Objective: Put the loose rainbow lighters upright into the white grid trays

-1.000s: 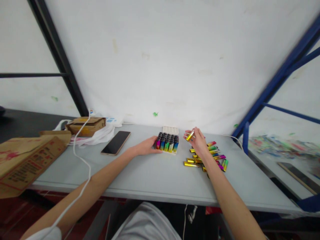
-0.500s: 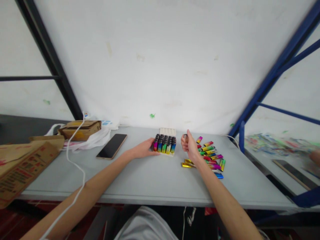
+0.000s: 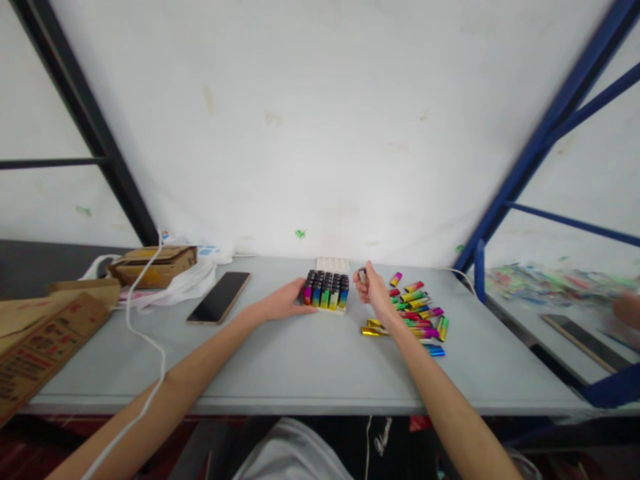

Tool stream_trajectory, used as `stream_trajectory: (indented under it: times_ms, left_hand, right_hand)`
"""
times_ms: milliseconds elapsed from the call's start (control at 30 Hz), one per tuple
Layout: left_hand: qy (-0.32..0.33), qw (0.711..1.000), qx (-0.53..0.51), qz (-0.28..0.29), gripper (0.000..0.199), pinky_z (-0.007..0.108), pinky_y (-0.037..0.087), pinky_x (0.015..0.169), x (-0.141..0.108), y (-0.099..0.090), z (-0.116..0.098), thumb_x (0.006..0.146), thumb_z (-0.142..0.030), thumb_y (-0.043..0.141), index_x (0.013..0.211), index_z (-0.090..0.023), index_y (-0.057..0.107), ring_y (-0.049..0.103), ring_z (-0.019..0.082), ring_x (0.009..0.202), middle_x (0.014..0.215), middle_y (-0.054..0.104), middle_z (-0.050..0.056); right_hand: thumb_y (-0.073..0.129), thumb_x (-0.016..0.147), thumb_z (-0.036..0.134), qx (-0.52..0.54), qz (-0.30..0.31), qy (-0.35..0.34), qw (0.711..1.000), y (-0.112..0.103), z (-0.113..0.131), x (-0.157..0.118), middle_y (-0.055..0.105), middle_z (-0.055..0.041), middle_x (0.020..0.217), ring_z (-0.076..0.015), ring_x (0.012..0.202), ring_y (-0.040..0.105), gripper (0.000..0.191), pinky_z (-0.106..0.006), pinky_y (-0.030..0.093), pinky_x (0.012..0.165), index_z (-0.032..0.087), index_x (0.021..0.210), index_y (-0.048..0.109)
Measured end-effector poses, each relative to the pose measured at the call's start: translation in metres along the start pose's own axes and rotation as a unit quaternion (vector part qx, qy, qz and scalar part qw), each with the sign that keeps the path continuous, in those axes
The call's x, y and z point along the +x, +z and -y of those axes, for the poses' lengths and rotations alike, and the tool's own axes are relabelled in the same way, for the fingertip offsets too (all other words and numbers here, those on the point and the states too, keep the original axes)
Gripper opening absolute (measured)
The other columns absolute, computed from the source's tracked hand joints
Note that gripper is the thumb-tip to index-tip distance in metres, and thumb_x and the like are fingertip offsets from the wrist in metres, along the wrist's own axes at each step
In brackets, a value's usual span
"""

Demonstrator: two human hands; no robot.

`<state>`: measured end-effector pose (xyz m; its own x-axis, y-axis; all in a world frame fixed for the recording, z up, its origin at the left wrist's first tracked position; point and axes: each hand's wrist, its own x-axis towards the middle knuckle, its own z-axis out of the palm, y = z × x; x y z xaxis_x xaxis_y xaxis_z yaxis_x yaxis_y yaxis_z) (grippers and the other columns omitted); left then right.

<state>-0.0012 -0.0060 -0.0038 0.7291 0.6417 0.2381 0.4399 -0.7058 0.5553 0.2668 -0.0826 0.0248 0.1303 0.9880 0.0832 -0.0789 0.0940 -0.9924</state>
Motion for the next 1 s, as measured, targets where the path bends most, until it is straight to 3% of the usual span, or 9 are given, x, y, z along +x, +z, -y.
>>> stream_trajectory:
  times_ms: [133,267,333,467,633,833,900,1000]
  left_hand:
    - [0.0,1.0,-0.004,0.001,0.075,0.046,0.053,0.104,0.001,0.001,0.002,0.083,-0.066,0.077,0.136,-0.016,0.059,0.066,0.037,0.118,0.131,0.069,0.014]
    - [0.004,1.0,-0.007,0.004,0.071,0.045,0.052,0.107,0.001,0.001,0.002,0.084,-0.065,0.077,0.133,-0.016,0.06,0.065,0.036,0.119,0.132,0.068,0.015]
    - [0.001,1.0,-0.006,0.007,0.072,0.046,0.052,0.107,0.0,0.001,0.002,0.085,-0.065,0.076,0.134,-0.015,0.06,0.065,0.036,0.118,0.133,0.067,0.016]
    - [0.005,1.0,-0.004,0.001,0.072,0.045,0.05,0.109,-0.001,0.001,0.003,0.085,-0.063,0.077,0.136,-0.016,0.059,0.064,0.036,0.12,0.134,0.067,0.015]
    - [0.006,1.0,-0.003,-0.004,0.068,0.046,0.051,0.108,-0.001,0.003,0.005,0.085,-0.061,0.077,0.133,-0.017,0.059,0.065,0.035,0.12,0.133,0.067,0.014]
    - [0.009,1.0,-0.003,-0.006,0.067,0.046,0.051,0.108,0.0,0.003,0.004,0.083,-0.059,0.079,0.131,-0.016,0.06,0.065,0.036,0.12,0.133,0.067,0.015]
    - [0.009,1.0,-0.003,-0.006,0.068,0.045,0.051,0.108,0.0,0.002,0.003,0.084,-0.059,0.078,0.131,-0.014,0.06,0.064,0.036,0.12,0.133,0.067,0.016]
    - [0.006,1.0,-0.003,-0.005,0.069,0.045,0.05,0.109,0.0,0.003,0.001,0.084,-0.058,0.078,0.133,-0.013,0.059,0.064,0.036,0.12,0.132,0.067,0.016]
  right_hand:
    - [0.055,0.092,0.078,-0.019,0.081,-0.111,0.99,-0.008,0.012,-0.006,0.051,0.0041,0.071,-0.0131,0.055,0.047,0.057,-0.025,0.042,0.051,0.024,0.109,0.063]
    - [0.064,0.093,0.067,-0.192,0.092,-0.213,0.954,-0.014,0.02,-0.015,0.064,-0.0026,0.089,-0.0192,0.084,0.061,0.047,-0.031,0.052,0.075,0.022,0.105,0.067]
    - [0.068,0.093,0.061,-0.26,0.085,-0.246,0.93,-0.015,0.019,-0.016,0.063,-0.0013,0.083,-0.019,0.081,0.06,0.041,-0.031,0.05,0.076,0.021,0.099,0.068]
    - [0.069,0.095,0.051,-0.335,0.119,-0.221,0.908,-0.016,0.011,-0.015,0.06,0.0046,0.066,-0.0162,0.061,0.054,0.03,-0.029,0.044,0.064,0.021,0.098,0.064]
    - [0.07,0.096,0.042,-0.387,0.143,-0.203,0.888,-0.017,0.01,-0.019,0.071,0.0008,0.074,-0.0185,0.068,0.065,0.023,-0.029,0.045,0.065,0.023,0.094,0.058]
    - [0.066,0.099,0.046,-0.382,0.21,-0.156,0.886,-0.023,0.017,-0.02,0.077,-0.0007,0.075,-0.019,0.066,0.068,0.027,-0.03,0.049,0.067,0.023,0.086,0.058]
    - [0.066,0.099,0.049,-0.407,0.206,-0.14,0.879,-0.022,0.015,-0.017,0.077,-0.0012,0.073,-0.0191,0.065,0.068,0.032,-0.031,0.049,0.067,0.023,0.082,0.06]
    - [0.071,0.095,0.055,-0.487,0.174,-0.127,0.846,-0.02,0.011,-0.015,0.072,-0.0024,0.064,-0.0201,0.064,0.066,0.041,-0.031,0.047,0.067,0.022,0.071,0.062]
